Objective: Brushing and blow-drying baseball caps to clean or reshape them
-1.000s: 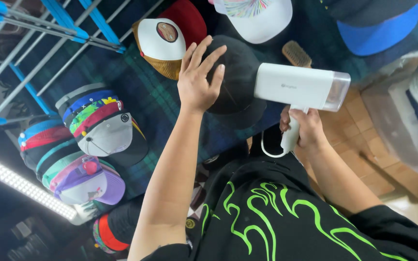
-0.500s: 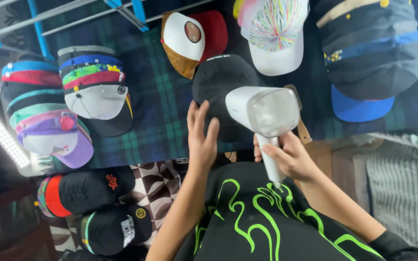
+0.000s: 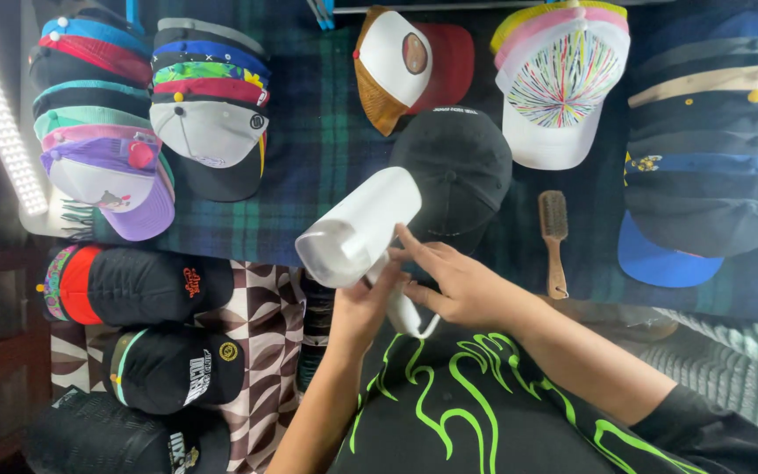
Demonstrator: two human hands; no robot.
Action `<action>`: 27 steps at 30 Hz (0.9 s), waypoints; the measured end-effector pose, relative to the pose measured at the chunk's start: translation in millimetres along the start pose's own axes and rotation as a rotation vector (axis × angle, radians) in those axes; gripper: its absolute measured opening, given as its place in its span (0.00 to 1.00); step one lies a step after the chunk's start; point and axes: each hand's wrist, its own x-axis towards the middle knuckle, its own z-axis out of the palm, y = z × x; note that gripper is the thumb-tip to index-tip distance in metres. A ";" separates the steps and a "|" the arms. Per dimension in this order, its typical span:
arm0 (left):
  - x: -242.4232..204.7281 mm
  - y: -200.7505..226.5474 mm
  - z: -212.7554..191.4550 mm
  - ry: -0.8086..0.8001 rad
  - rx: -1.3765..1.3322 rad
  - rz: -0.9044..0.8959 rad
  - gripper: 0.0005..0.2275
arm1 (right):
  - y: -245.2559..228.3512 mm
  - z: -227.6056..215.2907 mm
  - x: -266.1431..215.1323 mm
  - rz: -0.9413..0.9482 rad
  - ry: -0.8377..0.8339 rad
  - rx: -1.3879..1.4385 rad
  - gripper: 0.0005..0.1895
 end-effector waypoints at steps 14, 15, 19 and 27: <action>139.7 41.3 -76.9 -0.276 0.309 0.387 0.17 | 75.8 -22.0 80.6 0.037 0.799 -0.531 0.25; 151.9 46.4 -79.6 -0.293 0.387 0.415 0.22 | 78.1 -18.9 88.6 0.025 0.826 -0.617 0.26; 204.9 76.5 -84.3 -0.360 0.475 0.380 0.25 | 80.5 -5.9 103.1 0.018 0.866 -0.796 0.22; 285.1 97.1 -67.9 -0.700 0.760 0.418 0.29 | 82.8 1.6 119.0 0.094 0.960 -0.956 0.15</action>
